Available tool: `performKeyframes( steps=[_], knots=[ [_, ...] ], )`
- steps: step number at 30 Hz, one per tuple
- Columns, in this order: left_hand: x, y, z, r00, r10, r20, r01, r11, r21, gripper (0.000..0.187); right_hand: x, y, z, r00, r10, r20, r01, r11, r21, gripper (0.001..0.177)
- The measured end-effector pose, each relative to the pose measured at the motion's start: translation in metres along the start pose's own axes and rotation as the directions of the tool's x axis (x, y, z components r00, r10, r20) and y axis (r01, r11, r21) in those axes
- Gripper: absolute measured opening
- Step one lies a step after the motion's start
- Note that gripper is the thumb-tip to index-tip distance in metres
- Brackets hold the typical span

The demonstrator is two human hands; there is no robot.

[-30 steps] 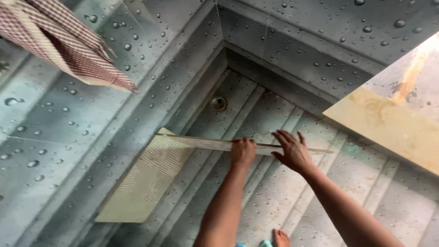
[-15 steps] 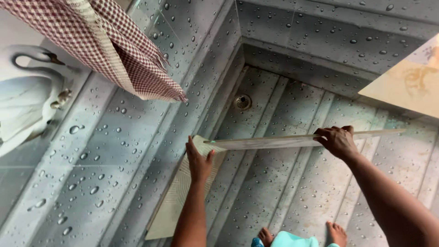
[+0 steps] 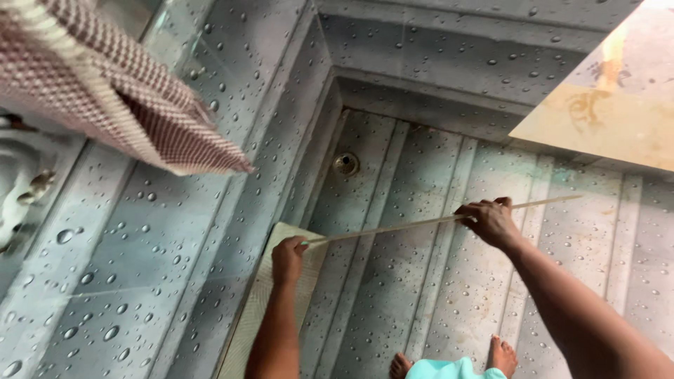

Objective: The person picks up a tile by hand from a collection of items outdoors, carries it into a bathroom, and fits it into a rectangular opening above the toilet.

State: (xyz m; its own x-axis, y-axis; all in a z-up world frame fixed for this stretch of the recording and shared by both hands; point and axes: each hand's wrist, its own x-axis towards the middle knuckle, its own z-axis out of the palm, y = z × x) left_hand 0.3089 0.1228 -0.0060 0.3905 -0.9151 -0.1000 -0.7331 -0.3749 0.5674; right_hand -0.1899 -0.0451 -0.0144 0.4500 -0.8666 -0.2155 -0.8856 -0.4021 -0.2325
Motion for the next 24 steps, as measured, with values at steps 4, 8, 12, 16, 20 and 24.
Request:
performKeyframes(
  steps=[4,8,12,16,20,24],
  knots=[
    [-0.012,-0.004,-0.009,0.997,0.064,0.034,-0.060,0.993,-0.101,0.020,-0.002,-0.001,-0.011,0.994,-0.056,-0.094,0.061,0.997,0.051,0.023],
    [-0.032,0.028,-0.025,0.984,0.150,0.097,-0.156,0.986,0.051,0.020,0.002,0.022,-0.027,0.996,-0.016,0.085,0.012,0.999,0.045,0.023],
    [-0.045,0.090,-0.039,0.960,0.274,0.061,-0.279,0.954,0.105,0.018,0.002,0.057,-0.056,0.996,-0.082,0.044,0.076,0.989,0.128,0.023],
    [-0.048,0.168,-0.045,0.884,0.463,0.066,-0.467,0.869,0.161,0.014,-0.008,0.097,-0.081,0.995,-0.049,0.084,0.044,0.997,0.058,0.024],
    [-0.040,0.253,-0.045,0.824,0.534,0.190,-0.565,0.798,0.207,0.014,-0.016,0.130,-0.081,0.979,0.193,-0.066,-0.194,0.981,-0.014,0.042],
    [-0.033,0.338,-0.031,0.740,0.661,0.125,-0.673,0.727,0.136,0.010,-0.026,0.152,-0.079,0.921,0.275,-0.274,-0.255,0.961,0.109,0.068]
  ],
)
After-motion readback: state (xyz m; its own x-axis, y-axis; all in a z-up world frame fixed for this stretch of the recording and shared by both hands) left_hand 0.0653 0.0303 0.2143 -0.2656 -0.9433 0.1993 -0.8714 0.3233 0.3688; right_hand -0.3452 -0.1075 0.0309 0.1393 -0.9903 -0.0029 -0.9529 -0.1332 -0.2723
